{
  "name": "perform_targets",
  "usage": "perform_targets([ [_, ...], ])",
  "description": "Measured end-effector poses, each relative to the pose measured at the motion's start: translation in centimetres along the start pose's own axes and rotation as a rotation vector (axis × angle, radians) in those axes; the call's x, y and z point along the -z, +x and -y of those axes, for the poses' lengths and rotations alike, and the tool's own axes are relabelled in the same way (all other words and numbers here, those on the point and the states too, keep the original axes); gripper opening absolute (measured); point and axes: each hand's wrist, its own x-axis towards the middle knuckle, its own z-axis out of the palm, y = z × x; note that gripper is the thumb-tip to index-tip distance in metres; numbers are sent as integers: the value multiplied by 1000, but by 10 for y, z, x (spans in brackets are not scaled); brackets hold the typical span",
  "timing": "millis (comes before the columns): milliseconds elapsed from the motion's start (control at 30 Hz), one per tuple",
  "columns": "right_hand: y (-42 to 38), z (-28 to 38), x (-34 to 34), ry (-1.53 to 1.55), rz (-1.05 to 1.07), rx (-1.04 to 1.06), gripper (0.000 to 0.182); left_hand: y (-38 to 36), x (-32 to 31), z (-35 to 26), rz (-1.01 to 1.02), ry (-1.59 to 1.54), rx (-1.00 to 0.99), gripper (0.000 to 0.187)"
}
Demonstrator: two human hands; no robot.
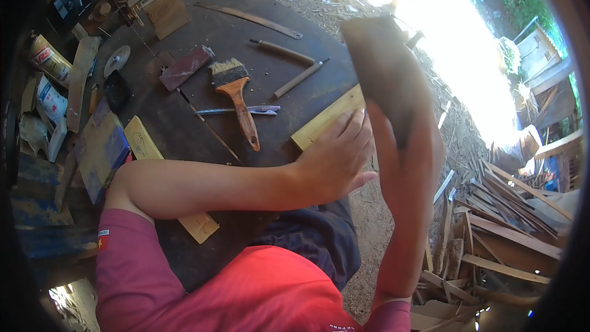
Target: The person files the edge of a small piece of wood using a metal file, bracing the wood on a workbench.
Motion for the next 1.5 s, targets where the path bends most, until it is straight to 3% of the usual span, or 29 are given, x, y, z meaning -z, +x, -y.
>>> perform_targets([
  [67,24,1,-17,-218,19,199,52,-2,-3,-3,-8,-41,11,65],
  [133,49,9,-36,-330,221,201,63,-1,5,-3,110,-97,5,68],
  [267,109,-14,-117,-518,202,329,61,-4,-3,-3,131,-69,-7,74],
  [367,150,-29,-145,-592,346,314,61,2,7,-4,289,-27,35,74],
  [400,151,-12,-133,-567,466,265,61,6,4,-5,285,-16,34,74],
  [467,161,-29,-131,-113,537,468,60,7,-3,-8,291,10,43,72],
  [567,166,-23,-131,-5,579,557,58,3,0,-9,260,84,16,72],
  [700,174,-19,-150,-220,433,565,56,2,1,-6,277,30,-7,71],
  [800,164,27,-143,-437,536,458,56,4,3,-6,295,24,13,70],
  [1000,174,-40,-167,-138,464,412,56,2,-1,-8,238,38,17,70],
  [1067,174,-44,-169,-187,429,363,54,1,2,-7,256,62,-9,70],
  [1267,156,-33,-177,-405,252,574,35,-6,-4,-12,256,72,-10,71],
  [1400,146,-24,-173,-437,286,654,24,1,0,-19,358,79,39,73],
  [1500,147,-11,-169,-504,344,637,19,2,-2,-17,313,13,56,74],
])
